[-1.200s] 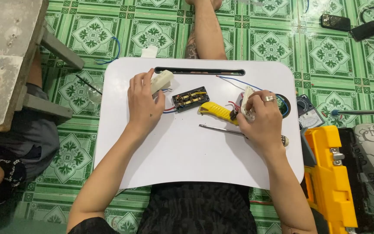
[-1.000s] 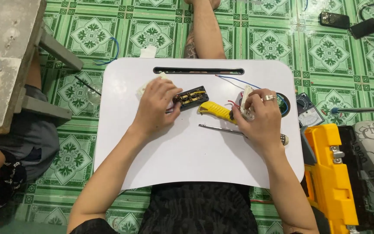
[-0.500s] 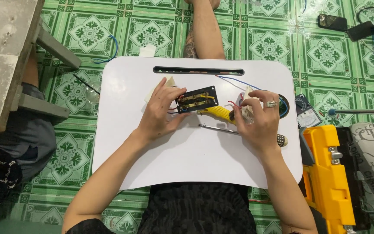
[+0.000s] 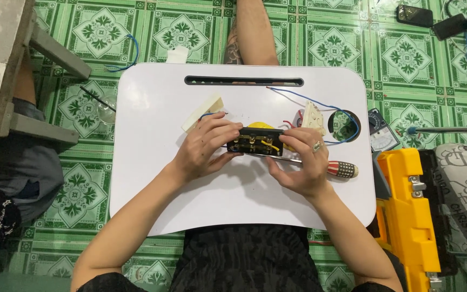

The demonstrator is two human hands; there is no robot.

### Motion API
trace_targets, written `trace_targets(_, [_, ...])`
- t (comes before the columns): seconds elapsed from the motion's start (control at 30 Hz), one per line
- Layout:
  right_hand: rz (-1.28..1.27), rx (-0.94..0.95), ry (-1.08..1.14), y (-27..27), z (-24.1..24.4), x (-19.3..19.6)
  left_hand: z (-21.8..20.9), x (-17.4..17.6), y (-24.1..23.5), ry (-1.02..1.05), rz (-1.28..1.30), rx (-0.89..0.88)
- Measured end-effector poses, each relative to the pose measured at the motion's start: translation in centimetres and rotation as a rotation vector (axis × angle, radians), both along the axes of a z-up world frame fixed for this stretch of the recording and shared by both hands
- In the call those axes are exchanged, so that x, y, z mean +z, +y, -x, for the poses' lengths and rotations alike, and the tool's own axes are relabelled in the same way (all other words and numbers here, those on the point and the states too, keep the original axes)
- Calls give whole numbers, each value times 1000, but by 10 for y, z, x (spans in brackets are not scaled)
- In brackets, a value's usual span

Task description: The person sits on the floor and uses a screwdriver to tighten screws on a black electrical switch while holding it with the other hand. The person adjusts the wires and continues to secure the internal components of the switch.

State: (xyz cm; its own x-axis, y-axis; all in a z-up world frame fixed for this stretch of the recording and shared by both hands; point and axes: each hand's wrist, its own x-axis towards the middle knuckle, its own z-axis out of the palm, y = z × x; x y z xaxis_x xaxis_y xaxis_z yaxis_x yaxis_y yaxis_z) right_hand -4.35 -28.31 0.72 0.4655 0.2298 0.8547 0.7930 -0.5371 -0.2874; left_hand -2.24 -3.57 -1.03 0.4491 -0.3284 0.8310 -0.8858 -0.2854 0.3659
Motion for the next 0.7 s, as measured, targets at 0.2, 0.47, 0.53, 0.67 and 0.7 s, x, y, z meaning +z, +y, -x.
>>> trace_targets(0.2, [-63,72,136,-2,8,-3,5,4,0,-44,5,30])
trace_targets(0.47, [-154,169,430,-3,12,0,10,5,-1,45,11,-66])
trace_targets(0.53, [-194,190,497,-4,12,0,9,6,-1,69,17,-85])
trace_targets(0.67, [-396,308,689,-9,12,-11,5,10,0,188,41,-130])
trace_targets(0.7, [-442,334,731,-10,11,-13,3,11,2,216,34,-131])
